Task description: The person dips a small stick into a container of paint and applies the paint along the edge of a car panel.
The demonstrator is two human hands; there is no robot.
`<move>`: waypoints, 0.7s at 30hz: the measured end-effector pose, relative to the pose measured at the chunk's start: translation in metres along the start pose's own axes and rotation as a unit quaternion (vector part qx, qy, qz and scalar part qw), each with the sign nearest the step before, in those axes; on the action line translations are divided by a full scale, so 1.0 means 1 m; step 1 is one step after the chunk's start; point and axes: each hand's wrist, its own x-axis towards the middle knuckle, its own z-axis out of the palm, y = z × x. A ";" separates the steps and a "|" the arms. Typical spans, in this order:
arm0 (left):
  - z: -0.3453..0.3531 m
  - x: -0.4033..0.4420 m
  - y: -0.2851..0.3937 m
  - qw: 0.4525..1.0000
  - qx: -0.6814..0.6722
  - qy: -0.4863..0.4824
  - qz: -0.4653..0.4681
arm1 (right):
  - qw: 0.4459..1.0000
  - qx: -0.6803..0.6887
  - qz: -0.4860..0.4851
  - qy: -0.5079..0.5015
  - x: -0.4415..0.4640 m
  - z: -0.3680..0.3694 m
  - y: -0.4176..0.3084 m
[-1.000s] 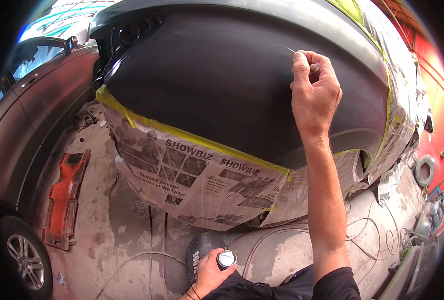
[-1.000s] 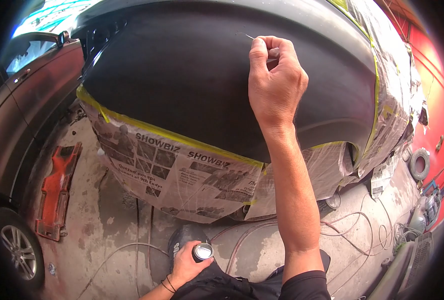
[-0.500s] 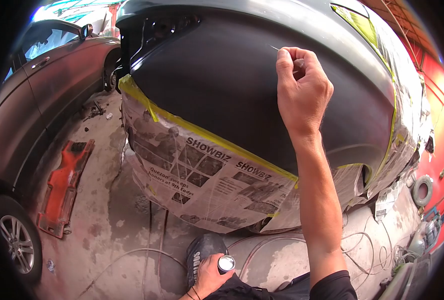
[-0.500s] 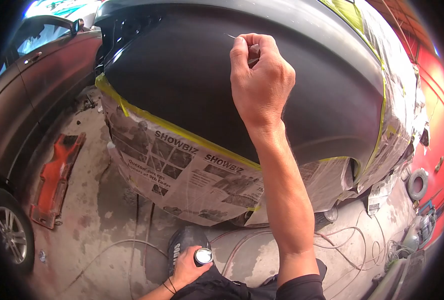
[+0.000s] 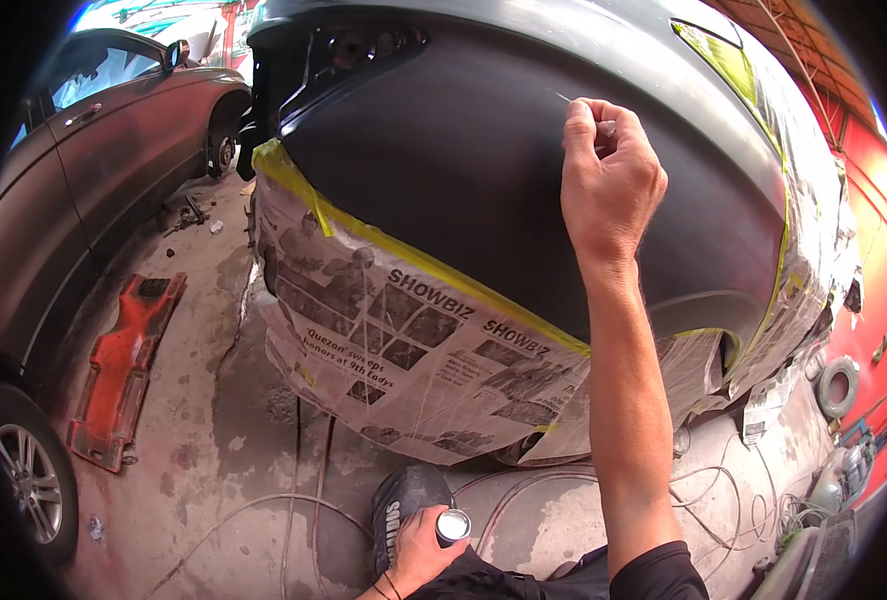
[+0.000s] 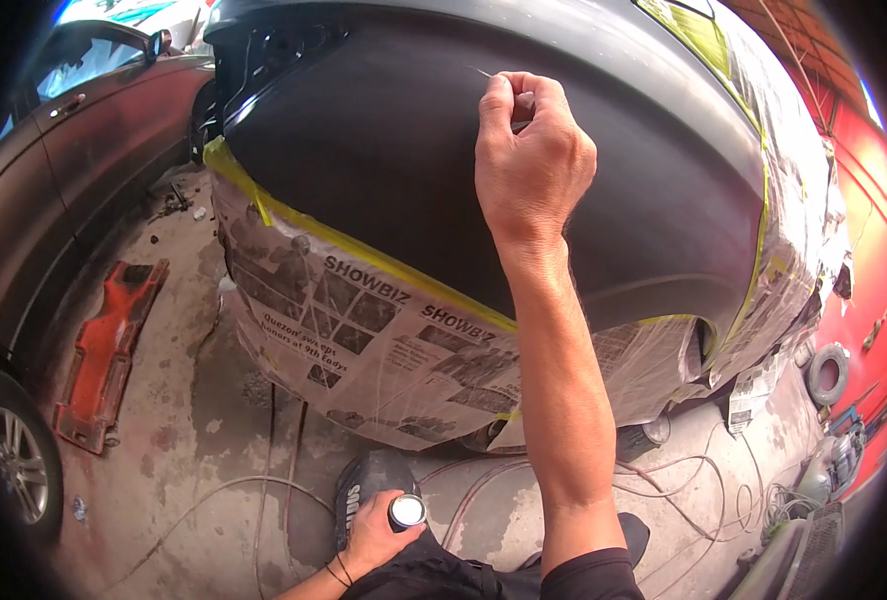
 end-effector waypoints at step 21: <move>-0.003 -0.002 0.000 1.000 -0.005 0.009 0.006 | 0.999 0.045 0.009 0.008 -0.001 -0.002 0.000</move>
